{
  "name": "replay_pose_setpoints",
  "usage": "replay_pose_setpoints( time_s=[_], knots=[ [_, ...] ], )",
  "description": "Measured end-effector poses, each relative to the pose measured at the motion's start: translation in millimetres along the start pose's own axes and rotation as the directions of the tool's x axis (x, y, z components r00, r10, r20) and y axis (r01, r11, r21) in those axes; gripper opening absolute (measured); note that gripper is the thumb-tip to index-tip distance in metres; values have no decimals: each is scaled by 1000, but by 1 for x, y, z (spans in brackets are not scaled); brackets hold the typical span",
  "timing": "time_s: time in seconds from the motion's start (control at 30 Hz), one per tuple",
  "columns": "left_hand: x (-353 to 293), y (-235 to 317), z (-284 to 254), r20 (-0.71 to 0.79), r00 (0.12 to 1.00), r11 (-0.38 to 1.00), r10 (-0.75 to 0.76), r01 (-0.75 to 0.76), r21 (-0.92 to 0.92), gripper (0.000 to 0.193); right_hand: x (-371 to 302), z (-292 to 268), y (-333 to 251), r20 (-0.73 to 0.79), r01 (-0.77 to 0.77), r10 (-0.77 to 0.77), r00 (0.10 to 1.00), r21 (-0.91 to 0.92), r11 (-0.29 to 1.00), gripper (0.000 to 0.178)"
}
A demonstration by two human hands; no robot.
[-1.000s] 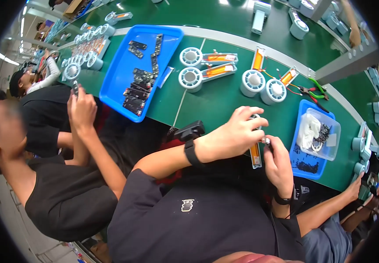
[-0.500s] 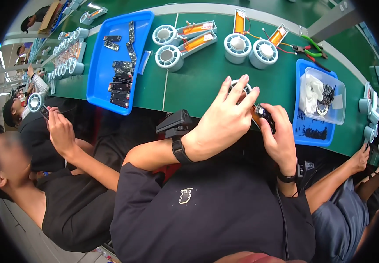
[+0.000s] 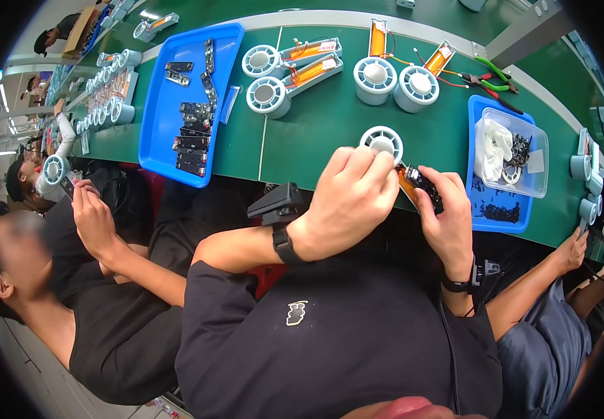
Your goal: The person picks up a circuit board and a fan housing, connects the battery wires to the board, and presses the board into the housing. They then set the assembly down and pick up another circuit board to repeat the process.
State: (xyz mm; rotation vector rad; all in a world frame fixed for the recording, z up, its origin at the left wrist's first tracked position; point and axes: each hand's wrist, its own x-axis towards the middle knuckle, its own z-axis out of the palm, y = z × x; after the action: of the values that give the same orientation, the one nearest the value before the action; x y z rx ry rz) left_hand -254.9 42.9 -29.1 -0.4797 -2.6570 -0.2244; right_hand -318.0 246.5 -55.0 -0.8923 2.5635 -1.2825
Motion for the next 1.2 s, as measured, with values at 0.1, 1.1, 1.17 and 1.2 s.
replay_pose_setpoints(
  time_s=[0.1, 1.1, 1.17, 1.2],
  knots=[
    [-5, 11, -13, 267, 945, 981, -187, 196, -6, 39, 2, 0, 2, 8, -3, 3, 1000, 11, 1000, 33],
    [7, -5, -14, 394, 905, 972, -162, 216, -95, 38, -1, 6, 5, -98, 65, -63, 993, 18, 998, 35],
    [1, -16, -16, 176, 972, 960, -156, 191, -203, 38, -4, 4, 2, -72, 12, -9, 997, 43, 999, 36],
    [4, -23, -12, 174, 973, 961, -151, 186, -206, 38, -4, 5, 1, -77, 10, -7, 997, 40, 999, 36]
  ],
)
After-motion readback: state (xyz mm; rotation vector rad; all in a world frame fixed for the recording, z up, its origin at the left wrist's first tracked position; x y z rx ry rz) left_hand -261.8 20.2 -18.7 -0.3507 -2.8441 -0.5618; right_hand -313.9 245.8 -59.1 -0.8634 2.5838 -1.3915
